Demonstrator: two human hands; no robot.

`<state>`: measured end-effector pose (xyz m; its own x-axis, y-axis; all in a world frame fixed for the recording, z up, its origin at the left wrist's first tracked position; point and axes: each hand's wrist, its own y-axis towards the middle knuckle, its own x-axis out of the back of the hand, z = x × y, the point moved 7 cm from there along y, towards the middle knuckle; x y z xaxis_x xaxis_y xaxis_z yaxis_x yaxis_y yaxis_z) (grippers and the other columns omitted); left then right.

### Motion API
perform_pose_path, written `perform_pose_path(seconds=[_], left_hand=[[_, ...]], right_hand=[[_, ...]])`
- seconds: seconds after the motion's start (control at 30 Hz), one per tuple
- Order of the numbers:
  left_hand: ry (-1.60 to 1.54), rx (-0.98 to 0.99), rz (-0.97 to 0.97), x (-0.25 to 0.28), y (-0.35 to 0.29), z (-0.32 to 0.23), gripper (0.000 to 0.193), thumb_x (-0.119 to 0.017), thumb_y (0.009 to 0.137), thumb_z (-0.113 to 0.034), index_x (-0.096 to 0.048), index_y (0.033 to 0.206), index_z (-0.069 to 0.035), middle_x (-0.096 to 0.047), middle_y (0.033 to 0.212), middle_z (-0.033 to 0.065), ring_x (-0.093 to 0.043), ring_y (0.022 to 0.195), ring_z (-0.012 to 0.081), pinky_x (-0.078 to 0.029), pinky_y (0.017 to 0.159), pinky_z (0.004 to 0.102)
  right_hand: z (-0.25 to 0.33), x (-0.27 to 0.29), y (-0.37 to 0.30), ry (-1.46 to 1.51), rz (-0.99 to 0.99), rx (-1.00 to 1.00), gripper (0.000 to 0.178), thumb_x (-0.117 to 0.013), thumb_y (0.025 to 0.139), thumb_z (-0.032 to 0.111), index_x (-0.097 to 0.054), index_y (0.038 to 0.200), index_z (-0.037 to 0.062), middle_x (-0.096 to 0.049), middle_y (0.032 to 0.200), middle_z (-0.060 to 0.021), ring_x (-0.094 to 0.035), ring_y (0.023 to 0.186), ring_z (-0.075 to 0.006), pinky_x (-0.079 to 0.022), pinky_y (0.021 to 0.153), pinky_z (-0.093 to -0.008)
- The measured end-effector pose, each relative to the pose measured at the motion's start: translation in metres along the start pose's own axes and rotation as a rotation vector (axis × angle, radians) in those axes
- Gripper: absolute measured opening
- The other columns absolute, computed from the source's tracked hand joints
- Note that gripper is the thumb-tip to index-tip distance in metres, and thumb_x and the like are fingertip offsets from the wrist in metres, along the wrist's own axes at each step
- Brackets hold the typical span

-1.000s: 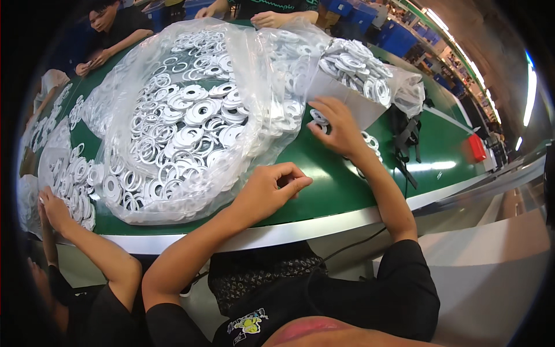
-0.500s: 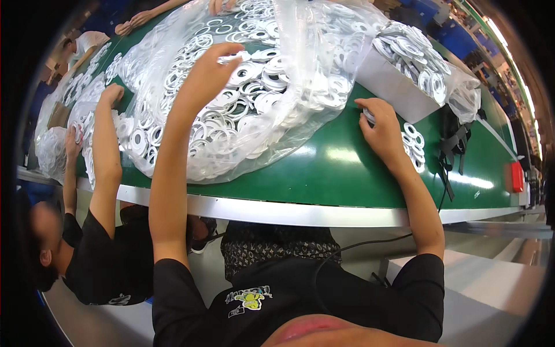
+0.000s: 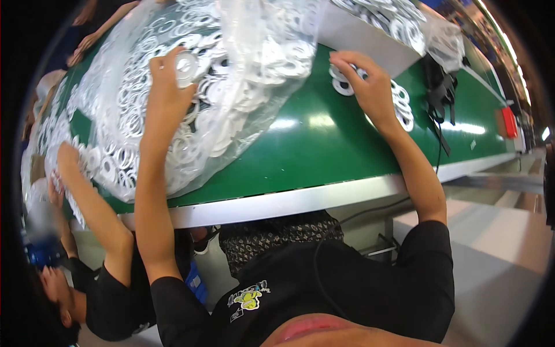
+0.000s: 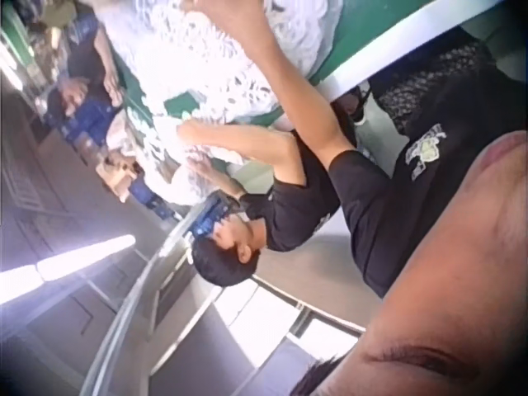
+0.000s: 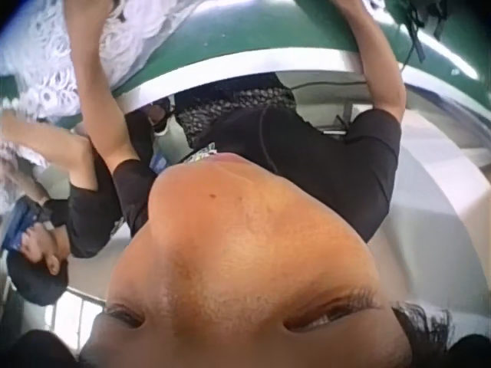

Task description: Assembling small white circular plastic components for light fixtures at a production line.

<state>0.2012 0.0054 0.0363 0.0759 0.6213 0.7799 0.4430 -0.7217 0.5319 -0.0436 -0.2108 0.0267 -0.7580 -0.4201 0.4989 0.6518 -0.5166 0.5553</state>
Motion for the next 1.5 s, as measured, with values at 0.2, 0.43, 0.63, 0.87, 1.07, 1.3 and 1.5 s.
perform_pose_path(seconds=[0.2,0.43,0.63,0.87,1.07,1.3,1.5], left_hand=[[-0.658,0.337,0.021,0.015,0.005,-0.007,0.065,-0.075,0.073,-0.009,-0.041,0.126,0.001,-0.058,0.105,0.0106,-0.062,0.090,0.0181,-0.050,0.080,0.0283],[-1.827,0.306,0.506,-0.006,-0.015,-0.081,0.068,-0.062,0.087,-0.021,-0.026,0.142,0.000,-0.050,0.126,0.0217,-0.057,0.110,0.0247,-0.052,0.077,0.0270],[-1.603,0.551,0.767,-0.029,-0.041,-0.123,0.043,-0.055,0.092,-0.018,-0.038,0.129,-0.005,-0.059,0.111,0.0216,-0.068,0.081,0.0228,-0.055,0.041,0.0247],[-1.663,0.711,0.806,-0.070,-0.062,-0.133,0.067,-0.028,0.095,-0.057,-0.038,0.131,-0.002,-0.057,0.115,0.0169,-0.061,0.101,0.0256,-0.056,0.072,0.0387],[-1.764,0.668,0.752,-0.070,-0.056,-0.129,0.061,-0.032,0.096,-0.051,-0.039,0.128,0.000,-0.057,0.112,0.0151,-0.063,0.096,0.0239,-0.058,0.070,0.0389],[-1.769,0.735,0.718,-0.080,-0.063,-0.127,0.046,-0.033,0.099,-0.038,-0.044,0.125,-0.001,-0.059,0.109,0.0173,-0.064,0.093,0.0291,-0.059,0.064,0.0389],[-1.621,0.718,0.754,-0.080,-0.065,-0.119,0.034,-0.040,0.099,-0.028,-0.046,0.123,-0.005,-0.060,0.110,0.0171,-0.065,0.093,0.0252,-0.059,0.062,0.0327]], right_hand=[[-0.003,0.013,0.000,0.376,-0.102,-0.177,0.025,-0.058,0.093,0.022,-0.068,0.098,-0.0004,-0.069,0.097,-0.0064,-0.064,0.084,-0.0141,-0.049,0.071,-0.0223],[-0.014,-0.009,-0.014,0.815,0.129,-0.554,0.033,-0.050,0.096,0.023,-0.055,0.116,-0.0037,-0.064,0.106,-0.0156,-0.067,0.080,-0.0179,-0.050,0.053,-0.0221],[0.012,-0.020,-0.013,0.750,0.163,-0.439,0.033,-0.051,0.095,0.016,-0.051,0.121,-0.0032,-0.064,0.102,-0.0151,-0.066,0.092,-0.0233,-0.054,0.074,-0.0295],[0.090,-0.019,-0.032,0.049,0.194,0.515,0.031,-0.063,0.076,-0.006,-0.067,0.105,0.0066,-0.066,0.109,-0.0094,-0.064,0.098,-0.0262,-0.052,0.082,-0.0328],[0.100,-0.048,-0.047,-0.125,0.475,0.640,0.037,-0.068,0.079,0.020,-0.061,0.113,0.0068,-0.059,0.121,-0.0091,-0.050,0.120,-0.0280,-0.041,0.099,-0.0420],[0.088,-0.022,-0.033,0.172,0.338,0.443,0.027,-0.056,0.084,0.010,-0.063,0.109,0.0038,-0.063,0.110,-0.0125,-0.058,0.104,-0.0295,-0.043,0.091,-0.0383],[0.059,-0.014,-0.033,0.115,0.177,0.108,0.024,-0.046,0.093,0.012,-0.067,0.089,0.0001,-0.062,0.061,-0.0040,-0.059,0.058,-0.0093,-0.043,0.054,-0.0208]])
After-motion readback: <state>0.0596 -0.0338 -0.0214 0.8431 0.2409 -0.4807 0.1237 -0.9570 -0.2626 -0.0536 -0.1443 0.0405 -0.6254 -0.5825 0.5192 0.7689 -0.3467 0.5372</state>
